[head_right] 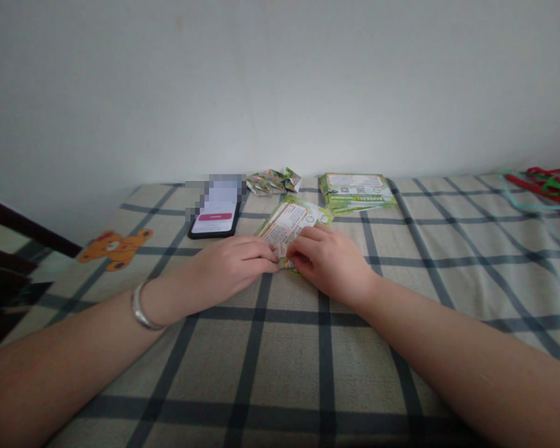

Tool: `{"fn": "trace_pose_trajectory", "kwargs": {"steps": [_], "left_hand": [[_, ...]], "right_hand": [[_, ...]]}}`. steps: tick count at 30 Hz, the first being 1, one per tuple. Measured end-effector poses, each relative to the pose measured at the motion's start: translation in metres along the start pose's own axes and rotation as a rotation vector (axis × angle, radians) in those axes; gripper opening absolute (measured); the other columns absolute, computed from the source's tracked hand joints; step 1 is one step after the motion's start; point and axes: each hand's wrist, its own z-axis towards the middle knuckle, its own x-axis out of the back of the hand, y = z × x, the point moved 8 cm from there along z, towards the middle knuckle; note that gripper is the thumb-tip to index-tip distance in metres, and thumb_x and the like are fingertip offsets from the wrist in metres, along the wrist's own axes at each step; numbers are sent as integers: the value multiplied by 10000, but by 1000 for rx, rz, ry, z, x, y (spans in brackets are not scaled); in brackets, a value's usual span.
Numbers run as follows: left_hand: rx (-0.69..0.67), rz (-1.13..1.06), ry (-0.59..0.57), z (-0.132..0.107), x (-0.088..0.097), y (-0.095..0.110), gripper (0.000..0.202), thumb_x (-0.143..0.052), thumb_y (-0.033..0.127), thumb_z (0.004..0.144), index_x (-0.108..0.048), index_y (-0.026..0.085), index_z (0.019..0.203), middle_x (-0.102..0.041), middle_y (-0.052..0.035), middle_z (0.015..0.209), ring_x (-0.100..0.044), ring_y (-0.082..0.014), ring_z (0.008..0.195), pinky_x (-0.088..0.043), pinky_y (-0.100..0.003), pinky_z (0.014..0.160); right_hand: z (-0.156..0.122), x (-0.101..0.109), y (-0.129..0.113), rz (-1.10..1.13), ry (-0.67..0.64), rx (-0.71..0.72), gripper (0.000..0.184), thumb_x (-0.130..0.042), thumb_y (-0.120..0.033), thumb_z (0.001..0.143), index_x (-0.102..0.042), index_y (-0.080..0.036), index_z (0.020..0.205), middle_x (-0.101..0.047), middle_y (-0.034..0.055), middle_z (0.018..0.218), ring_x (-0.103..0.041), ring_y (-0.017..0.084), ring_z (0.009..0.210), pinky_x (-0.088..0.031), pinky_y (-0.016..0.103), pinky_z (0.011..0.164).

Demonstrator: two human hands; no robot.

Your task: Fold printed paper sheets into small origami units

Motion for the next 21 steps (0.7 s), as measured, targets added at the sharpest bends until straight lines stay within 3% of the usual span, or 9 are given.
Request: {"fn": "trace_pose_trajectory", "kwargs": {"steps": [6, 13, 21], "left_hand": [[-3, 42, -39, 1, -1, 1, 164, -529, 127, 915, -664, 136, 1008, -658, -83, 1031, -596, -203, 1041, -522, -373, 929], [0, 76, -69, 4, -1, 4, 124, -526, 143, 920, -648, 138, 932, -637, -73, 984, -587, -195, 977, -520, -355, 870], [-29, 155, -78, 4, 0, 6, 85, -561, 186, 911, -637, 158, 886, -636, -52, 932, -575, -209, 952, -501, -378, 853]], "right_hand": [[-7, 3, -21, -69, -42, 242, 184, -522, -163, 890, -686, -203, 964, -697, 37, 950, -584, 207, 881, -424, 328, 779], [-7, 1, -29, -217, -116, 264, 176, -503, -186, 914, -679, -196, 914, -692, 35, 944, -596, 206, 828, -409, 338, 706], [-7, 1, -26, -220, -185, 262, 175, -508, -157, 893, -680, -166, 927, -690, 49, 927, -592, 199, 827, -411, 329, 695]]}}
